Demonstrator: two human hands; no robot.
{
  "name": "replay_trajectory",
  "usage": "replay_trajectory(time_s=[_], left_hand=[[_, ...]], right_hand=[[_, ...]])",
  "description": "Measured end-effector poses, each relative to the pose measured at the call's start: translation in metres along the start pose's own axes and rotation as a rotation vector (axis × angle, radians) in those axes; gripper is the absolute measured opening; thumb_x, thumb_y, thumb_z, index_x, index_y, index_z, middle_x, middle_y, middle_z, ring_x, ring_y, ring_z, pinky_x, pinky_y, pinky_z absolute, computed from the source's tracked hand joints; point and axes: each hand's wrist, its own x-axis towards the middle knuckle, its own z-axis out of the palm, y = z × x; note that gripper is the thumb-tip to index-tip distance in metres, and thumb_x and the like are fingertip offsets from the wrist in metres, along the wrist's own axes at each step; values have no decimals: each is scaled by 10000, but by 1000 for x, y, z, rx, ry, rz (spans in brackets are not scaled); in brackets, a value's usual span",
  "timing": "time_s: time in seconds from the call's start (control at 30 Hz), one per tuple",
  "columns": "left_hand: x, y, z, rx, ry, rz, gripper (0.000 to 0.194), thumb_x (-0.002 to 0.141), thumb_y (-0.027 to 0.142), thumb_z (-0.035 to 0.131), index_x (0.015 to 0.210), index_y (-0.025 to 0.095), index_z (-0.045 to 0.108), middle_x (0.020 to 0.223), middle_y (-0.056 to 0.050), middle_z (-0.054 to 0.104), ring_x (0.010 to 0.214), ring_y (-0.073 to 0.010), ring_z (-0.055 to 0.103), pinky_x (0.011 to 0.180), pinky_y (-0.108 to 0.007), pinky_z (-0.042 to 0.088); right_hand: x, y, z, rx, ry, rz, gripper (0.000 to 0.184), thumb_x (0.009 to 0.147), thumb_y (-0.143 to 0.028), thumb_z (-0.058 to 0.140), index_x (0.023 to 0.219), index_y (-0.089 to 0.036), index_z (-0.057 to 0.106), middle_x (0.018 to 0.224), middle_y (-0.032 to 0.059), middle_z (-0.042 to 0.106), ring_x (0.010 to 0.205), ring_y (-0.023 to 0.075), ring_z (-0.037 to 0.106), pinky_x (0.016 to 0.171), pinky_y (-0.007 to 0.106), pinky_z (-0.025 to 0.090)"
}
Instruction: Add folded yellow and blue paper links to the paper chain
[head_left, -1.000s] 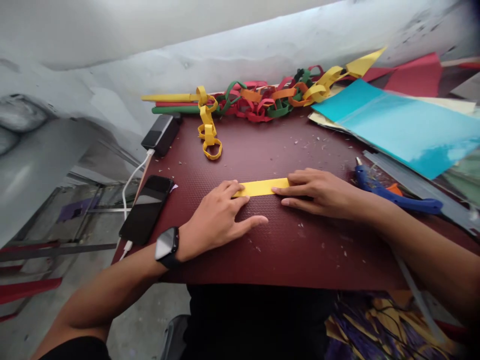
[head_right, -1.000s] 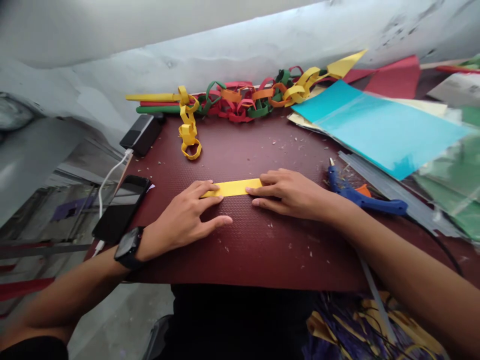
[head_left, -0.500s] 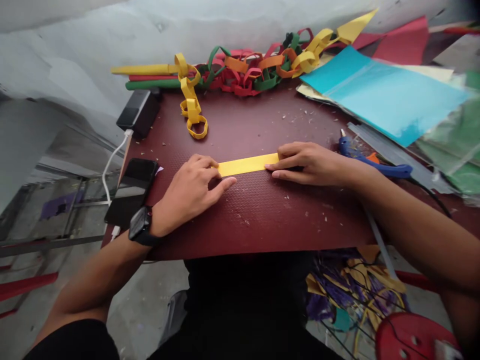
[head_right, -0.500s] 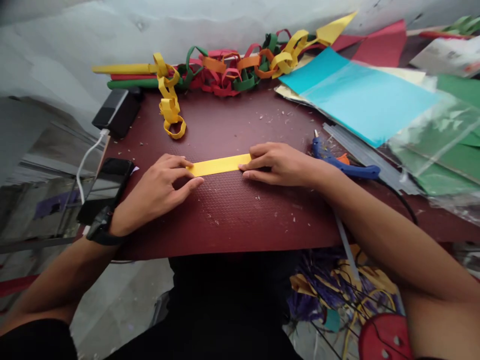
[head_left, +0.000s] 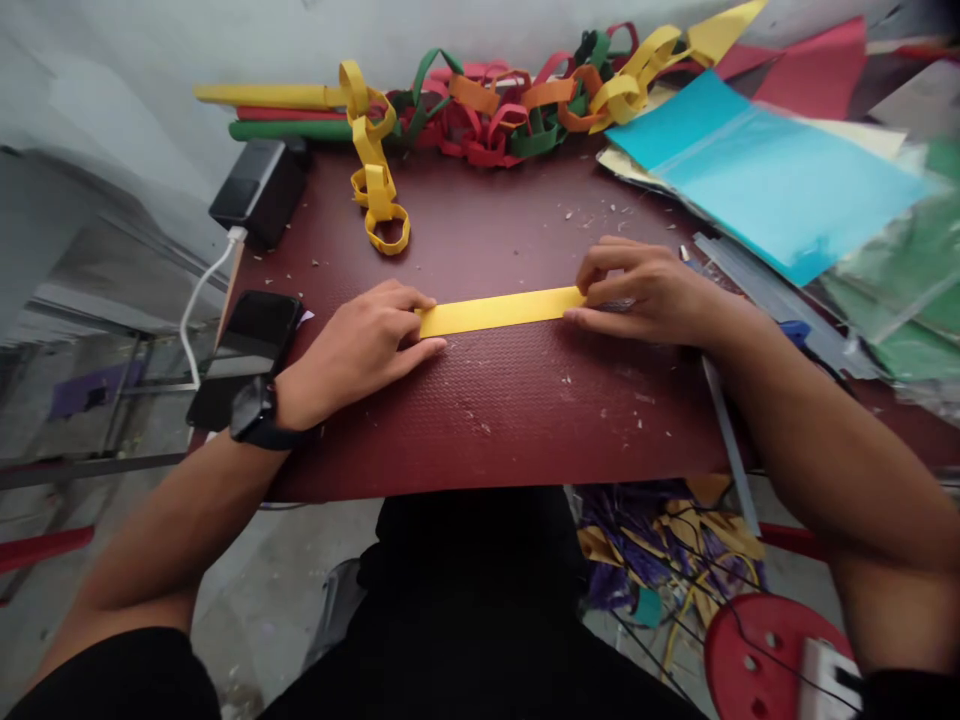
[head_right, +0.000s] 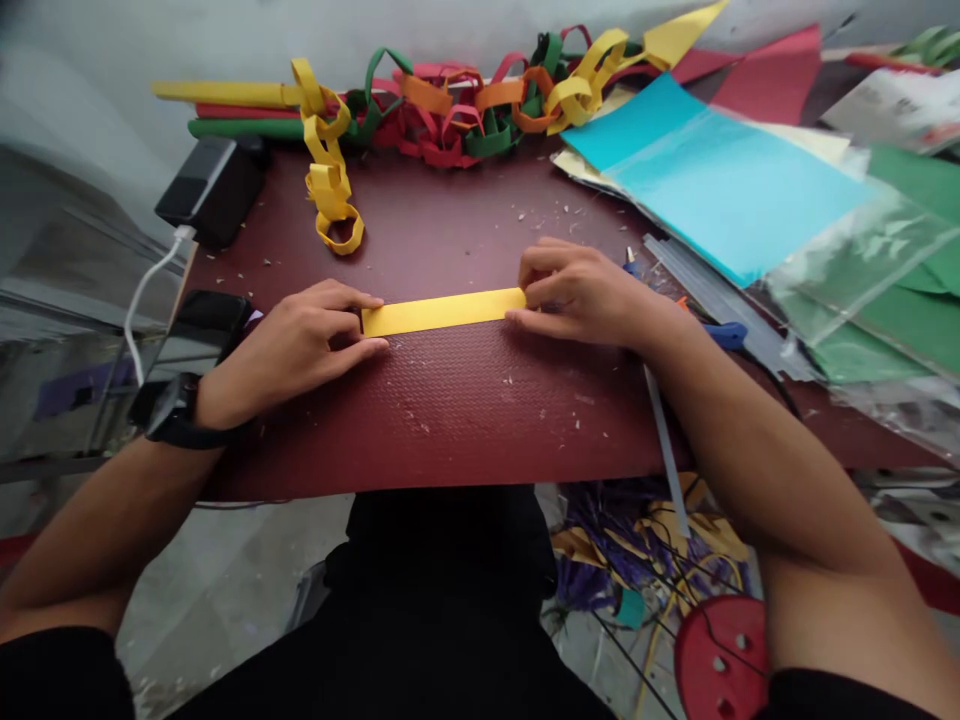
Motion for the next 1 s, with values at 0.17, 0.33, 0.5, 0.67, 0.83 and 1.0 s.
replay_trajectory(time_s=[0.17, 0.33, 0.5, 0.67, 0.83, 1.0], left_hand=[[5, -7, 5, 82, 1, 34, 155, 1121, 291, 740, 1062, 164, 805, 1219, -149, 853, 1175, -336, 776, 1049, -505, 653], [5, -10, 4, 119, 17, 137, 286, 1186, 314, 599, 1157, 181, 851, 1192, -142, 848, 1118, -321, 761, 966, -478, 639], [6, -10, 5, 145, 23, 128, 256, 1164, 370, 670, 1190, 201, 860, 1206, -130, 846, 1119, -310, 754, 952, -454, 622], [8, -7, 5, 197, 13, 133, 341, 1207, 326, 541, 1133, 207, 852, 1148, -126, 839, 1092, -299, 743, 902, -428, 605], [10, -6, 9, 260, 44, 59, 372, 1215, 300, 468, 1121, 181, 807, 1082, -137, 825, 1064, -308, 748, 878, -425, 610], [11, -15, 15, 232, 91, 23, 305, 1197, 284, 511, 1204, 176, 796, 1127, -141, 823, 1107, -313, 785, 962, -439, 642]], right_hand=[[0, 4, 10, -74, 9, -3, 310, 1146, -521, 729, 1268, -266, 857, 1272, 120, 775, 1124, 292, 679, 1037, 523, 572], [0, 8, 16, -106, -29, 12, 282, 1194, -429, 626, 1295, -327, 869, 1286, 87, 800, 1106, 274, 700, 1011, 494, 579], [2, 0, 14, -197, -54, 49, 320, 1185, -520, 636, 1337, -335, 848, 1290, 97, 801, 1129, 301, 707, 1020, 509, 595], [5, -5, 13, -252, -69, 30, 329, 1221, -445, 548, 1243, -303, 843, 1271, 106, 819, 1056, 296, 695, 949, 507, 586], [6, -11, 12, -321, -79, 107, 442, 1254, -460, 395, 1148, -280, 784, 1143, 134, 802, 1030, 307, 667, 929, 525, 549], [9, -12, 17, -320, -88, 158, 420, 1241, -519, 416, 1233, -312, 781, 1176, 129, 794, 1114, 325, 673, 955, 531, 530]])
